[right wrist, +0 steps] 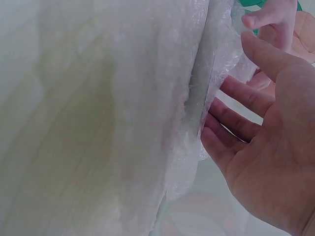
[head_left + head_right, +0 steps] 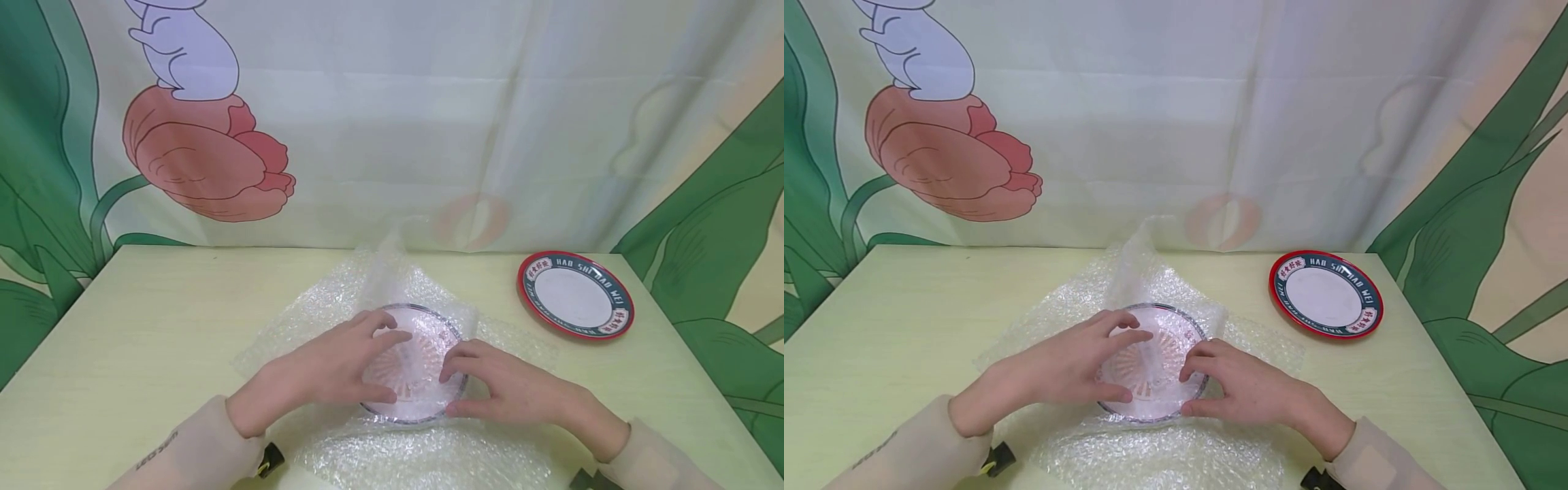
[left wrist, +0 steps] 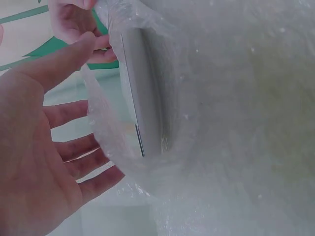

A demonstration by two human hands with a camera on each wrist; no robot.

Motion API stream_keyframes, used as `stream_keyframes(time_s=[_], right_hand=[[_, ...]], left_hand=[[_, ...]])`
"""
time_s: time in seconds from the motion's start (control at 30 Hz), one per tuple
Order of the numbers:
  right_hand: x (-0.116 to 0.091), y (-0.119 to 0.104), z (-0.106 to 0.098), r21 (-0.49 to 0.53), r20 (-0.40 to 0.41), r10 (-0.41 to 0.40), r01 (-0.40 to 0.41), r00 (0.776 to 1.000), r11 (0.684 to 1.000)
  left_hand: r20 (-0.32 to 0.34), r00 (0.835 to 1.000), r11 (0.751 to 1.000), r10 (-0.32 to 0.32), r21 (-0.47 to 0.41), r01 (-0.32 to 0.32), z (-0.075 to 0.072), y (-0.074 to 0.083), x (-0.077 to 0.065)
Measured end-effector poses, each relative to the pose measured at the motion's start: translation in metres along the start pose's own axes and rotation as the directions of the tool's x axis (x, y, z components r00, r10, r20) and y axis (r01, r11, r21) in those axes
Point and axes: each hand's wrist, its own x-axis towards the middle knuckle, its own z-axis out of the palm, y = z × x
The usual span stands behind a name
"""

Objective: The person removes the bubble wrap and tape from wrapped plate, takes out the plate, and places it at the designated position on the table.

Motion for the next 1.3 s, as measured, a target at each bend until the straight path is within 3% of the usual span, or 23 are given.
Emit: stream_keyframes(time_s=[0.5,0.77,1.3], right_hand=[[0.001,0.001,-0.001,0.005,0.004,0.003,-0.003,1.000,1.000],[0.000,0.000,-0.001,0.002,-0.005,-0.011,0.011,1.000,1.000],[0.001,0.000,0.000,0.002,0.007,0.010,-0.010,1.000,1.000]], left_hand=[[-0.054,0.997,0.998,0.054,0.022,-0.053,-0.006,0.000,0.001],[-0.080,0.991,0.989,0.111,0.104,-0.102,-0.010,-0.002,0.000],[-0.117,0.991,0.991,0.071,0.118,-0.057,-0.015,-0.010,-0.006]])
